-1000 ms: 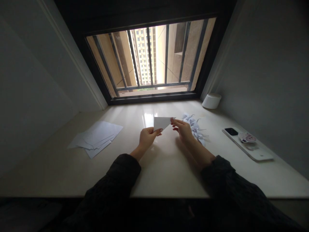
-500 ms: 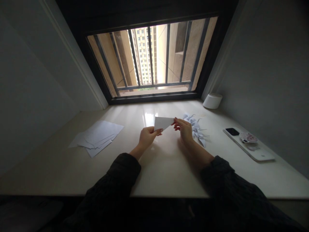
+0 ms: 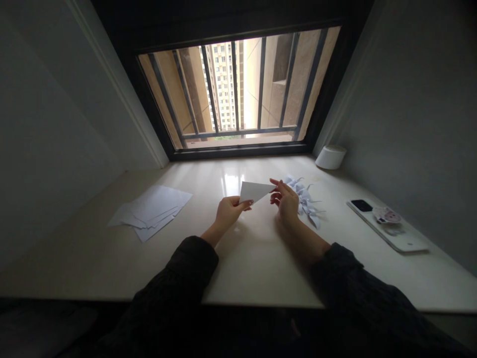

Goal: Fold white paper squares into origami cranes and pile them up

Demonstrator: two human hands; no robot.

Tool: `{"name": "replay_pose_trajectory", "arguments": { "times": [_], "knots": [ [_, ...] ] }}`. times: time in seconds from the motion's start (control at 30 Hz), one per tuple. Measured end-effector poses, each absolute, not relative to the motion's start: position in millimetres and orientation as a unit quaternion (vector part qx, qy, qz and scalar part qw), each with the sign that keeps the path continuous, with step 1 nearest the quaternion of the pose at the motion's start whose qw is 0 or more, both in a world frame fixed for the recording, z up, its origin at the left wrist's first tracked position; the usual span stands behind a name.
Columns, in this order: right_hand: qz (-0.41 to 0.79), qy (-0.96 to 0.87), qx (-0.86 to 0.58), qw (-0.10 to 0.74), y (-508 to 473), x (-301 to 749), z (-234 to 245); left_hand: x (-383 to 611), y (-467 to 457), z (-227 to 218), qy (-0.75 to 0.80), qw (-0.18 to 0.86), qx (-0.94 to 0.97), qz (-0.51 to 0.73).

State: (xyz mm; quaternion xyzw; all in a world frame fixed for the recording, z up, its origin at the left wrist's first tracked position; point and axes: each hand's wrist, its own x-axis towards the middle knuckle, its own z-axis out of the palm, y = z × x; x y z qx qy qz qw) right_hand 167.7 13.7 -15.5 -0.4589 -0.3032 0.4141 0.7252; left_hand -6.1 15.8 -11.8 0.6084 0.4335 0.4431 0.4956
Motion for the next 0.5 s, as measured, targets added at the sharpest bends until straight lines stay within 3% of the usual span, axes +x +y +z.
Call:
{"name": "replay_pose_trajectory", "arguments": {
  "times": [0.13, 0.33, 0.5],
  "knots": [
    [0.314, -0.385, -0.478, 0.725, 10, 174, -8, -15, 22, -13, 0.456, 0.465, 0.616, 0.443],
    [0.123, -0.672, -0.499, 0.533, 3, 166, -7, -29, 21, 4, 0.530, 0.235, 0.698, 0.421],
    [0.166, -0.700, -0.536, 0.441, 6, 166, -18, -33, 19, 13, 0.473, 0.156, 0.777, 0.385]
  ]
}}
